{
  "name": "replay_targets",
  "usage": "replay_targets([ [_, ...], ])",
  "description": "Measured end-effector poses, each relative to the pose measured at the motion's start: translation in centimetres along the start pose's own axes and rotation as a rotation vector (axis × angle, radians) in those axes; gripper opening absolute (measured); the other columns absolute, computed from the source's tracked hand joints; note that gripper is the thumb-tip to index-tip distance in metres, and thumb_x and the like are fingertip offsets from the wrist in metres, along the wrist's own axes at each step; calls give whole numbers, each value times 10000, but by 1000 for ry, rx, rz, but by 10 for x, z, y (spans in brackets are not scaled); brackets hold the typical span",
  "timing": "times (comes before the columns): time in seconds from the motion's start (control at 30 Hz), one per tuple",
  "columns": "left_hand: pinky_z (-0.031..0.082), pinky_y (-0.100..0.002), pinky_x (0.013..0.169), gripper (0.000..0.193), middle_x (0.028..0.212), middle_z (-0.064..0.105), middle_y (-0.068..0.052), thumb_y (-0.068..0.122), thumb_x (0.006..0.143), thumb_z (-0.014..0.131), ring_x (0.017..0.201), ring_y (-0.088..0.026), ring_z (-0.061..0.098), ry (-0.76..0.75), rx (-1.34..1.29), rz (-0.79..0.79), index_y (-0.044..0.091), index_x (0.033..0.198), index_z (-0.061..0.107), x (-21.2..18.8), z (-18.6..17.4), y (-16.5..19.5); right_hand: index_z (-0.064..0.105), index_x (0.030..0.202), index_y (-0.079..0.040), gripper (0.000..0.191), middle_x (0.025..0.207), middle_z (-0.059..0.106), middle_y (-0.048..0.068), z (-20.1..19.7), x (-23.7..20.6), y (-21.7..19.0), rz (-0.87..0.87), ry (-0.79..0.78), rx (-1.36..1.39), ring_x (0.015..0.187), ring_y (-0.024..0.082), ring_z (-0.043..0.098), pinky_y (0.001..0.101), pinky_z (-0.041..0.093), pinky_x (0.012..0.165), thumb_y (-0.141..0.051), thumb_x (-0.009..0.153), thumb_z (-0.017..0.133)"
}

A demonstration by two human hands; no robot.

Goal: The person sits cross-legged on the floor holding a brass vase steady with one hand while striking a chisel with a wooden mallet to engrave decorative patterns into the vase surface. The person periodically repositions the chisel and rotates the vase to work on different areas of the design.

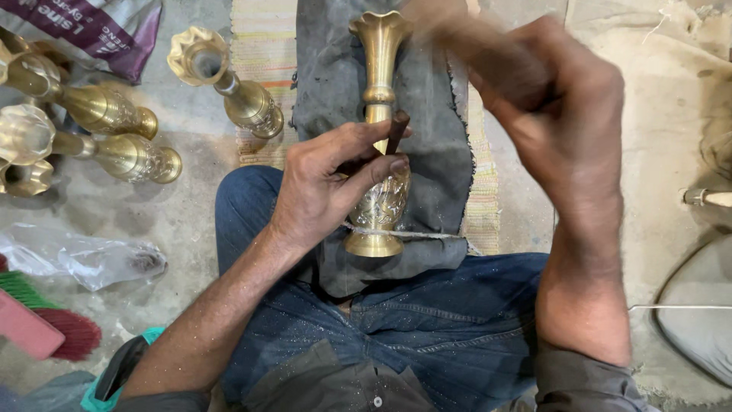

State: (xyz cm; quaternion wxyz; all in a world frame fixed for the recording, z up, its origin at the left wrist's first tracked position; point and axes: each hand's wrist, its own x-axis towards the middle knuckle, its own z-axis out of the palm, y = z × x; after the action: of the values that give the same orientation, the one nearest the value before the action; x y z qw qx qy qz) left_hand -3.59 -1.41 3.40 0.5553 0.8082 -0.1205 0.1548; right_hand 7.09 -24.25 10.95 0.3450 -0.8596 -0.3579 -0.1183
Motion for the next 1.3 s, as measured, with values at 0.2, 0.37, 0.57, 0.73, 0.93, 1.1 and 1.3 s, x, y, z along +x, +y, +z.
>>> replay_targets([
  [0.2,665,-268,835,370,1147,768,-69,110,956,807,981,-138,777,6,53,53,48,1297,678,2,-2,-1,637,1019,-44,254,831,689,85,-2,1,-9,-130,-79,-327,776,232,690,412,516,710,-87,915,864],
  [0.37,636,-279,749,375,1012,762,-57,130,941,828,871,-129,762,-5,70,-43,56,1288,704,2,-1,0,639,976,-52,306,777,654,111,-2,4,-17,-180,-100,-547,743,297,667,419,515,682,-149,867,908],
  [0.57,659,-263,793,382,1040,755,-52,145,965,804,930,-123,763,9,63,51,52,1311,674,1,0,-4,603,974,-5,333,817,644,180,-5,1,-20,-164,-122,-427,778,405,654,495,494,686,-58,798,881],
  [0.73,675,-259,798,378,1064,754,-52,142,984,784,942,-129,770,-3,18,31,54,1332,664,0,1,-7,585,1061,-17,314,903,629,174,-7,1,-18,-58,-136,-218,842,391,646,462,506,725,-30,861,827],
  [0.93,655,-268,850,377,1101,747,-52,123,1006,770,1003,-136,778,-2,-1,51,60,1359,651,-1,1,-7,613,1039,-43,222,856,624,147,-3,2,-16,7,-144,-126,793,347,663,446,513,706,-28,900,785],
  [1.1,665,-253,771,402,1005,745,-42,121,963,790,895,-124,759,-23,72,14,69,1347,681,-2,1,-8,596,1066,-24,310,919,638,155,-3,-2,-13,-172,-87,-327,880,382,648,474,496,760,-52,869,833],
  [1.3,660,-227,650,337,920,774,-12,158,966,789,794,-84,771,-14,-84,-217,109,1285,690,0,-4,-16,607,1061,-48,281,970,632,97,2,-6,-7,-216,-16,-442,937,314,630,425,458,815,-77,884,823],
])
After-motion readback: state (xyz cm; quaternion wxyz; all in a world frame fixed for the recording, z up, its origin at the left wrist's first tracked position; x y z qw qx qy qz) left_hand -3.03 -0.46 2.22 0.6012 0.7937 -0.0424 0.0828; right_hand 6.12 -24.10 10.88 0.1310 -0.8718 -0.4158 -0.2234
